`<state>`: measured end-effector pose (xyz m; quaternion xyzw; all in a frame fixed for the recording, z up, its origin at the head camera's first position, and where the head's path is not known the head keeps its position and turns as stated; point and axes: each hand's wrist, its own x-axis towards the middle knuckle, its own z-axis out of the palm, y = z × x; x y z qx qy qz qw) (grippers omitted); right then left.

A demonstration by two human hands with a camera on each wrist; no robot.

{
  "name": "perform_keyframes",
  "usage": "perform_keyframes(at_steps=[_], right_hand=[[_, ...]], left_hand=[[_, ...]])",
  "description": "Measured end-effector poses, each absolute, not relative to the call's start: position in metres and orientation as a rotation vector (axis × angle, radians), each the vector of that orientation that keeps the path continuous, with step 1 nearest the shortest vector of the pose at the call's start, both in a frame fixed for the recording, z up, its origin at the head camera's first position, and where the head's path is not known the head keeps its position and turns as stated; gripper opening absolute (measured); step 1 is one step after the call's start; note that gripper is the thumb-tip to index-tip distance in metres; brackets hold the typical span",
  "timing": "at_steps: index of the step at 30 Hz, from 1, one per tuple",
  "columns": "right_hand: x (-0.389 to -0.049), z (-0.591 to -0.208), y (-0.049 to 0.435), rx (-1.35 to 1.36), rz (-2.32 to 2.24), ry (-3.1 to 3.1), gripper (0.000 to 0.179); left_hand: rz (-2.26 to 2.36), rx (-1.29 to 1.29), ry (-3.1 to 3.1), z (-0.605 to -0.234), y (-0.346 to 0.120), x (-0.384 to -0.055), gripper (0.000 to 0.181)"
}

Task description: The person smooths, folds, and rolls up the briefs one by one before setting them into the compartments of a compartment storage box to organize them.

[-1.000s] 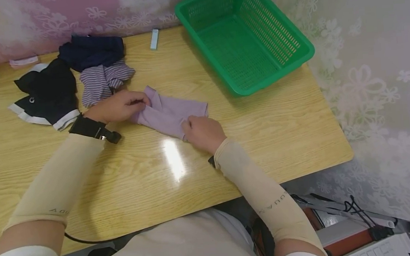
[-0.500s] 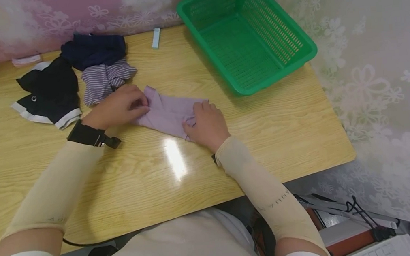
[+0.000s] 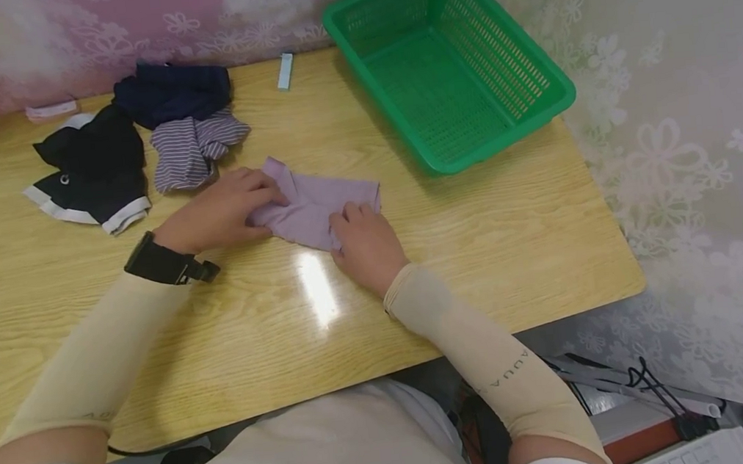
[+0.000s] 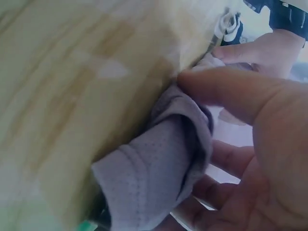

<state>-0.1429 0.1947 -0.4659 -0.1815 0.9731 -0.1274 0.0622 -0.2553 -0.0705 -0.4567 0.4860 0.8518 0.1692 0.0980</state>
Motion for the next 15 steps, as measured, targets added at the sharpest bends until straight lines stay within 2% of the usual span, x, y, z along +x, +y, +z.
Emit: perform_keyframes(at_steps=[3, 9, 15], right_hand=[[-0.144, -0.465, 0.194, -0.565, -0.407, 2.934, 0.036], [-0.153, -0.462, 0.196, -0.522, -0.516, 2.849, 0.023], [-0.163, -0.460, 0.201, -0.501, -0.639, 2.758, 0.007]], left_hand=[[0.487, 1.464, 2.539, -0.459, -0.074, -0.254, 0.044], [0.470, 1.402, 2.548, -0.462, -0.078, -0.253, 0.045], [0.505, 1.411, 2.580, -0.460, -0.083, -0.256, 0.023]])
